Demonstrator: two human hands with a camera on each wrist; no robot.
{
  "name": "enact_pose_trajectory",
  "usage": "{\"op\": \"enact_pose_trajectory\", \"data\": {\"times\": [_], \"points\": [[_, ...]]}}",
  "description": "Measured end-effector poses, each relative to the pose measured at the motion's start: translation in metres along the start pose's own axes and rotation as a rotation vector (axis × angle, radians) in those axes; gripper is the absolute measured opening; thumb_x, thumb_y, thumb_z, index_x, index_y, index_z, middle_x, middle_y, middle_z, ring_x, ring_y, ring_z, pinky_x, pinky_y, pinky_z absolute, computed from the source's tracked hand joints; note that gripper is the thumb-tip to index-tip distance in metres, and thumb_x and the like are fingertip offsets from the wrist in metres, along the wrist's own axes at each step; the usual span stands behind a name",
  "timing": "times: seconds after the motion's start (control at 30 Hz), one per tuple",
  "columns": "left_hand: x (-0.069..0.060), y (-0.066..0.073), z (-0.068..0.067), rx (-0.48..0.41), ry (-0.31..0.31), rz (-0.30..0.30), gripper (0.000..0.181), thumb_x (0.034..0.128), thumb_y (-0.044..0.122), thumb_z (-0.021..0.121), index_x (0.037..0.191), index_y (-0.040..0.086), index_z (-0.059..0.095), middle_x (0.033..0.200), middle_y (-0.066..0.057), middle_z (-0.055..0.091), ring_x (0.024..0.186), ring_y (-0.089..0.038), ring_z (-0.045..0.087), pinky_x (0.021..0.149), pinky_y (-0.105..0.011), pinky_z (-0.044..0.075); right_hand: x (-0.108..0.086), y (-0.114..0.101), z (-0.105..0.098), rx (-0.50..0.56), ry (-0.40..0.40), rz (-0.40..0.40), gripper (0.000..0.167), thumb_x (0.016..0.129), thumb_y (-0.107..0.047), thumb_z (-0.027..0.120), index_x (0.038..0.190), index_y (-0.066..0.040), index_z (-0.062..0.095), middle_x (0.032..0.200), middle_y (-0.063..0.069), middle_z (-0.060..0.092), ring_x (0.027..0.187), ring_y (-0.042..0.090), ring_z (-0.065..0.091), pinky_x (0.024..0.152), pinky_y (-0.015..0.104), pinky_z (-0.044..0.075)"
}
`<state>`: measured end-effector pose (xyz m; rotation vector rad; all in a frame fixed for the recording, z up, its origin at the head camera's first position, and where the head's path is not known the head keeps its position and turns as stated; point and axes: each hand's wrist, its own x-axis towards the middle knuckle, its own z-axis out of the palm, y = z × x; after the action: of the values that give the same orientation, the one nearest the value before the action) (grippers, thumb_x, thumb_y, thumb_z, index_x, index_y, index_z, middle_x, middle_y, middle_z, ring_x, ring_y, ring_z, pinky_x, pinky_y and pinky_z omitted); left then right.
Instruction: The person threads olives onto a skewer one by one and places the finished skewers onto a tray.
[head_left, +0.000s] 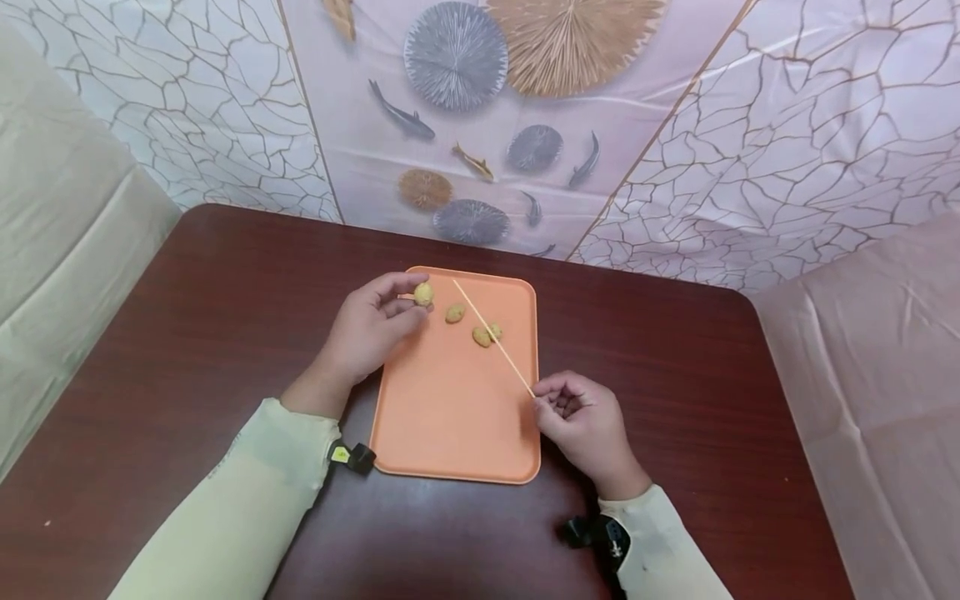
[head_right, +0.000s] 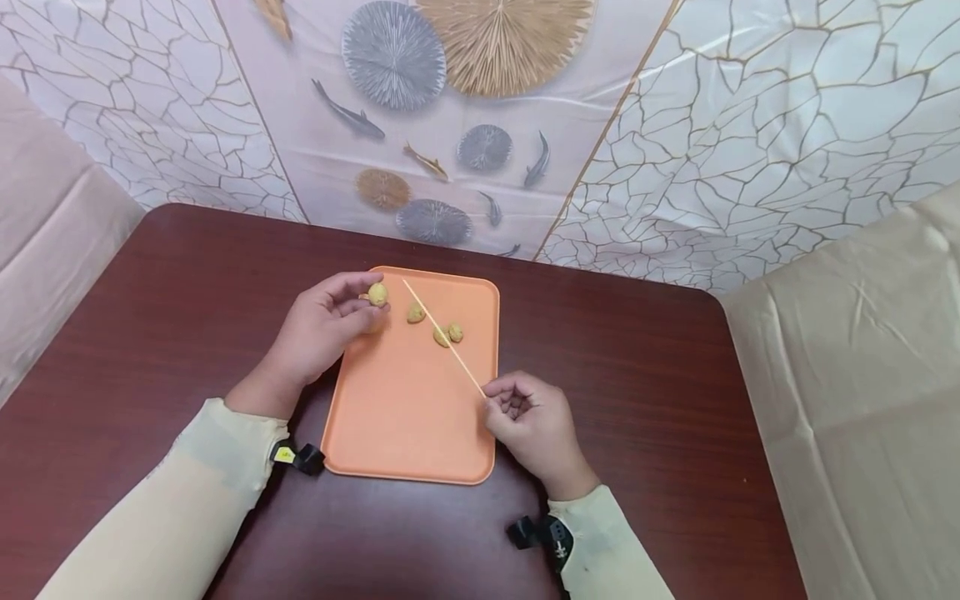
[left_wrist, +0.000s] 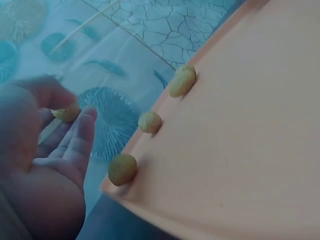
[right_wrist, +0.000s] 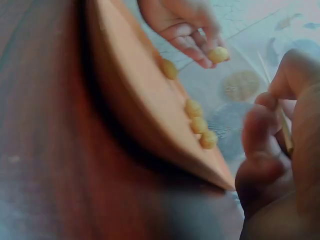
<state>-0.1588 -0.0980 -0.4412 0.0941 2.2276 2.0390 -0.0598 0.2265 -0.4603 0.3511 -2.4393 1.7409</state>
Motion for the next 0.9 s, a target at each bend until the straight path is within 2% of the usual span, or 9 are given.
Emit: {"op": "enact_pose_trajectory", "data": {"times": [0.13,0.2,0.3,0.43,0.53,0.7,0.9], "points": [[0.0,-0.002,0.0,-0.064,0.032,0.045,0.044,0.1089,0.01,0.071,0.152,0.011,0.069,0.141,-0.011,0.073,0.126,-0.022,0.079,0.097,-0.021,0.065,-0.002,0.006,0.005,-0.081,-0.036,-0.092,0.019,0.088,0.01,0.078,0.095,-0.008,0.078,0.072,-0.002,0.068,0.058,0.001,0.057,0.05,0.017,0.048],[0.0,-0.003,0.001,-0.076,0.055,0.066,0.043,0.1097,0.013,0.073,0.152,0.01,0.069,0.139,-0.013,0.073,0.125,-0.021,0.08,0.097,-0.022,0.065,-0.003,0.007,0.007,-0.11,-0.055,-0.132,0.019,0.09,0.007,0.079,0.095,-0.01,0.078,0.072,-0.002,0.068,0.057,0.001,0.055,0.05,0.016,0.047],[0.0,-0.005,0.002,-0.069,0.09,0.068,0.043,0.1074,0.017,0.079,0.149,0.014,0.072,0.134,-0.012,0.074,0.12,-0.016,0.08,0.094,-0.021,0.066,-0.003,0.009,0.01,-0.139,-0.064,-0.171,0.016,0.094,0.003,0.081,0.097,-0.012,0.079,0.072,-0.002,0.069,0.056,0.001,0.054,0.051,0.016,0.047],[0.001,-0.007,0.003,-0.053,0.106,0.054,0.045,0.1044,0.018,0.083,0.148,0.014,0.073,0.135,-0.009,0.078,0.115,-0.012,0.079,0.089,-0.02,0.065,-0.003,0.009,0.012,-0.143,-0.057,-0.179,0.009,0.096,0.001,0.082,0.099,-0.008,0.081,0.074,-0.001,0.071,0.057,0.003,0.056,0.052,0.017,0.05],[0.002,-0.008,0.003,-0.052,0.098,0.066,0.046,0.1038,0.014,0.083,0.148,0.01,0.073,0.14,-0.008,0.077,0.115,-0.013,0.078,0.089,-0.019,0.066,-0.003,0.008,0.013,-0.144,-0.051,-0.177,0.005,0.097,-0.002,0.083,0.099,-0.006,0.082,0.076,0.0,0.071,0.057,0.004,0.057,0.053,0.016,0.05],[0.001,-0.009,0.004,-0.054,0.097,0.097,0.044,0.1028,0.009,0.083,0.146,0.009,0.074,0.142,-0.01,0.076,0.113,-0.013,0.077,0.089,-0.02,0.066,-0.003,0.008,0.013,-0.165,-0.059,-0.174,0.006,0.097,-0.003,0.083,0.101,-0.008,0.083,0.076,-0.002,0.071,0.058,0.004,0.056,0.053,0.017,0.051],[0.001,-0.01,0.004,-0.028,0.108,0.088,0.044,0.1033,0.014,0.084,0.146,0.011,0.075,0.139,-0.011,0.077,0.112,-0.012,0.077,0.089,-0.018,0.065,-0.004,0.008,0.013,-0.178,-0.065,-0.161,0.008,0.097,-0.002,0.083,0.1,-0.009,0.082,0.077,-0.003,0.07,0.058,0.005,0.056,0.053,0.019,0.05]]}}
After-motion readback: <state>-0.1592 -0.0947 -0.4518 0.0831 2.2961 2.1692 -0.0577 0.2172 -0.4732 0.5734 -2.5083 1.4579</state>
